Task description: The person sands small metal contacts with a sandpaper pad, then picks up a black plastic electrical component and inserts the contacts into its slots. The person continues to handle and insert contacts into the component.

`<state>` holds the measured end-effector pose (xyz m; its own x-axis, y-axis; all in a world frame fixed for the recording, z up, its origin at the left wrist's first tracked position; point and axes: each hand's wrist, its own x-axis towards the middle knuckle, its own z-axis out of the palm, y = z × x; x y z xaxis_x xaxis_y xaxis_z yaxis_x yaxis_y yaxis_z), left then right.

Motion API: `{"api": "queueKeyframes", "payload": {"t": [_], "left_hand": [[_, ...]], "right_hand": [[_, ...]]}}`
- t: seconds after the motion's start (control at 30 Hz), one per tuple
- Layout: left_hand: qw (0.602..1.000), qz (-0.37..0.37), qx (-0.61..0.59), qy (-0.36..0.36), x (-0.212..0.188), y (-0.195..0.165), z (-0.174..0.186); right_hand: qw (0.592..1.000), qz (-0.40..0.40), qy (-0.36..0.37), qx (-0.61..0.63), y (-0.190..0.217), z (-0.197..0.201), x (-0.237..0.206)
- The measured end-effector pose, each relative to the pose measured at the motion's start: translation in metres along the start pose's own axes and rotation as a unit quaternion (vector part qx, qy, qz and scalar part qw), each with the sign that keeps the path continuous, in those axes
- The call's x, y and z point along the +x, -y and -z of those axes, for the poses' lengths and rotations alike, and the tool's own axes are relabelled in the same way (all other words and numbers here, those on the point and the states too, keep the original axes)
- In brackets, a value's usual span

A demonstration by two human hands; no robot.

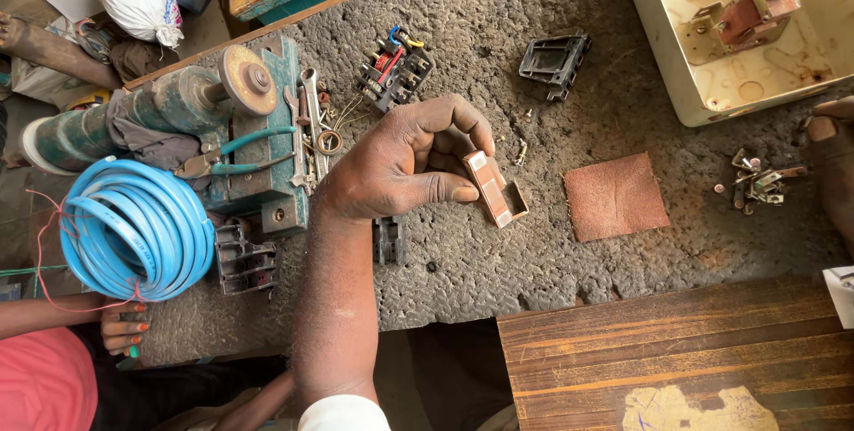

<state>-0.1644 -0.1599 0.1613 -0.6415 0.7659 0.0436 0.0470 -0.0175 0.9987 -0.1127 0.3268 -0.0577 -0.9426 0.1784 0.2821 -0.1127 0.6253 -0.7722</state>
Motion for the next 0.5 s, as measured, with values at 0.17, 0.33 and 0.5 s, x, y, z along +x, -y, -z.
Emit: {"api": "queueKeyframes", "payload": {"t": [0.17, 0.33, 0.5], "left_hand": [[1.0, -0.001, -0.011, 0.008, 0.0, 0.002, -0.002], [0.999, -0.031, 0.033, 0.016, 0.004, 0.002, -0.005], [0.999, -0.023, 0.038, 0.007, 0.015, 0.003, -0.016]], "right_hand": [[0.999, -0.028, -0.004, 0.027, -0.008, -0.002, 0.001], [0.995, -0.046, -0.03, 0.084, 0.031, -0.001, -0.004], [0.994, 0.06, -0.045, 0.085, 0.081, 0.025, -0.001]]}}
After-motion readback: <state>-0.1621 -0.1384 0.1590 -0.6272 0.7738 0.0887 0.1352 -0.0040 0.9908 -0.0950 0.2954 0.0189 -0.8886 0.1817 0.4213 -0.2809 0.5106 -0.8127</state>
